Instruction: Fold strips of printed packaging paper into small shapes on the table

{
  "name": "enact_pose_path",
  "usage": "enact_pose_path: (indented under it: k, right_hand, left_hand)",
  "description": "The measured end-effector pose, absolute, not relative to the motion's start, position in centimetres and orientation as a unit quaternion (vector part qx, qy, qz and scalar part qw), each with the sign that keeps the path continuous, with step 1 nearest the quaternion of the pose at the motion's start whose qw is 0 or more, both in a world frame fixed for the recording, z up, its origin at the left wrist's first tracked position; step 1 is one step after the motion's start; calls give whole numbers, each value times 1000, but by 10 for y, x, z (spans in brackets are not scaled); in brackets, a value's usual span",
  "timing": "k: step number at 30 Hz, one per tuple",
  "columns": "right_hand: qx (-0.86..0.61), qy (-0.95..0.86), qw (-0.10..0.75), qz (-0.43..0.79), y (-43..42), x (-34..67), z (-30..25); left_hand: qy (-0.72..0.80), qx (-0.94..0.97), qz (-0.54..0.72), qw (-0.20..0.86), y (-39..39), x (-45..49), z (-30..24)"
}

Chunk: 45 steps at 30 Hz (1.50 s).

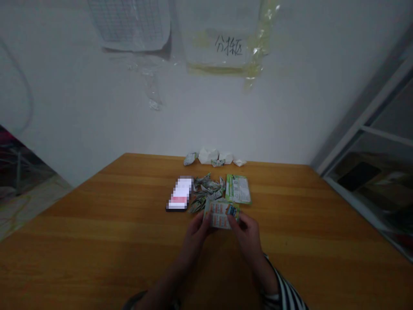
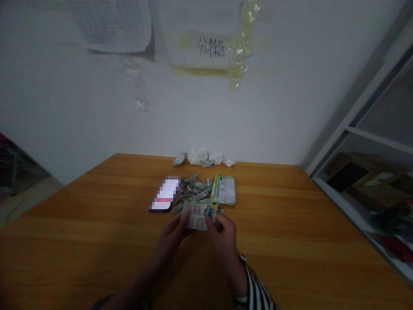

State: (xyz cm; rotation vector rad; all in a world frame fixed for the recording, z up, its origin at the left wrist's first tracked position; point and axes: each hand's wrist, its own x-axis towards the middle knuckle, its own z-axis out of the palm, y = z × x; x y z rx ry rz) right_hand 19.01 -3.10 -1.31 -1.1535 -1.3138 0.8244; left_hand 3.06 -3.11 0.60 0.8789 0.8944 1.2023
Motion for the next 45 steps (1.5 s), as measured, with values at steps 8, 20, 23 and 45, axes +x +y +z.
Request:
enact_pose_path:
  k: [8,20,23,45]
  right_hand:
    - [-467,-581,577,333,-34,190,-12]
    - [-431,-610,585,316,-33,192,-5]
    - [-436,-606,587,314,-33,192,-5]
    - [-423,-592,588,352,-35,189,-7]
  left_hand:
    - [391,386,533,643,-33,31,13]
    - [385,382,547,638,-36,32,11]
    - [386,385,545,637,-36,32,11]
    - [401,378,550,627,-36,33,12]
